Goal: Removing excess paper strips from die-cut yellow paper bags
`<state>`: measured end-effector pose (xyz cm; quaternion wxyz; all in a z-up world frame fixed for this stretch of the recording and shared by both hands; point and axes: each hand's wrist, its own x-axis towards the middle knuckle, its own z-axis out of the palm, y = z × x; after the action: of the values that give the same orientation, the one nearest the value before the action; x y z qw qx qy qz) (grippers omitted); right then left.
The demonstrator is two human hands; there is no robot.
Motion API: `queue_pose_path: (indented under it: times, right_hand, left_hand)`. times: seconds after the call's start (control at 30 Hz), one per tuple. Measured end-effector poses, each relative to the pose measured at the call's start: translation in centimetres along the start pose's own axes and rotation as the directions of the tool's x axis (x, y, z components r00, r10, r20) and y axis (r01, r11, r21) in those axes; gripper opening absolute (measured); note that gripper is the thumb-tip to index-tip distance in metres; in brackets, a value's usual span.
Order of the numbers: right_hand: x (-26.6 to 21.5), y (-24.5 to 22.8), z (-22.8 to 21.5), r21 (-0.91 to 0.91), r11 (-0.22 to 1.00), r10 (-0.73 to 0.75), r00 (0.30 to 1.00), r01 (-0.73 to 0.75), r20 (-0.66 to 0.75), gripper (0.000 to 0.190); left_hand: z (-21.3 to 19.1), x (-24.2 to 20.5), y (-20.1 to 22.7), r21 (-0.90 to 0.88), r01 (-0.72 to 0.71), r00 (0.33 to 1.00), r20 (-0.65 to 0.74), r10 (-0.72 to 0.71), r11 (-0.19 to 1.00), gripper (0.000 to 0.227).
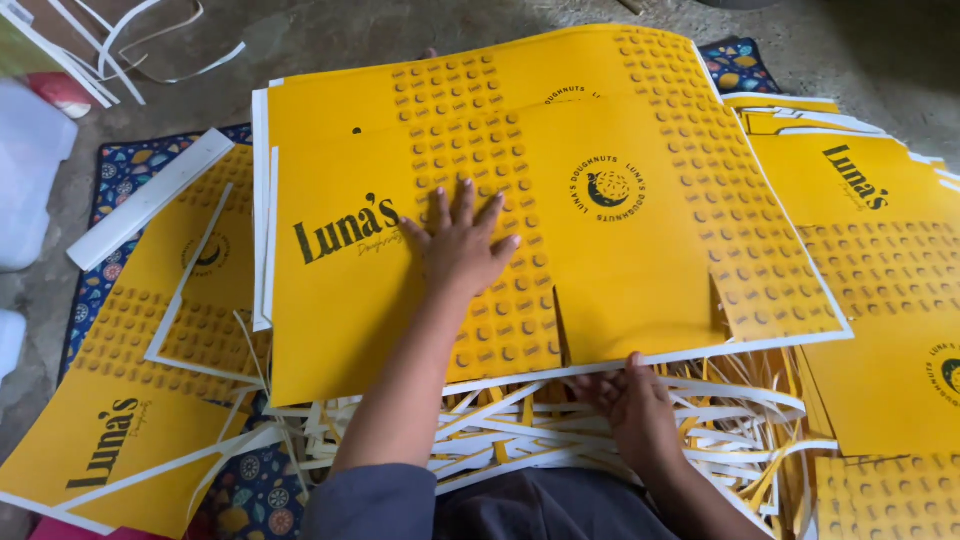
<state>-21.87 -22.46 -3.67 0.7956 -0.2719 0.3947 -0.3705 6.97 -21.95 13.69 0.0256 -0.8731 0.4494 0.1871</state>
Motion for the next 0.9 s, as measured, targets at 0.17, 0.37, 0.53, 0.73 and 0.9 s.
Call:
queue_pose_path:
  times: [0.17, 0.37, 0.53, 0.73, 0.9]
  right_hand:
    - [-1.0, -2.2, -1.9, 0.036, 0.998, -0.055, 0.996, 0.058, -0.071, 0.027]
    - [-1.4, -2.9, -6.2, 0.06, 0.998, -0.016, 1.0, 0.016, 0.008, 0.056]
    - [-3.2, -3.0, -4.8, -0.044, 0.999, 0.02, 0.983, -0.029, -0.184, 0.019]
    - [-4.3, -2.7, -3.9, -0.152, 0.986, 0.043, 0.988, -0.066, -0.149, 0.026]
    - [-5.3, -3.4, -2.6, -0.239, 0.964, 0.07, 0.975, -0.12, -0.21, 0.032]
  left_hand:
    - [-0.9, -1.2, -2.0, 0.01, 0.019, 0.999, 0.05, -0.019, 1.0, 0.075]
    - [1.7, 0.5, -7.9, 0.012, 0.013, 0.999, -0.049, -0.012, 1.0, 0.073]
    - [1.6, 1.3, -10.6, -0.074, 0.042, 0.97, -0.235, -0.058, 0.996, 0.045]
    - [0.5, 1.4, -1.3, 0.058, -0.088, 0.937, -0.333, 0.102, 0.994, 0.074]
    - [2.5, 3.2, 4.4, -0.009, -0.144, 0.972, -0.188, 0.14, 0.99, 0.087]
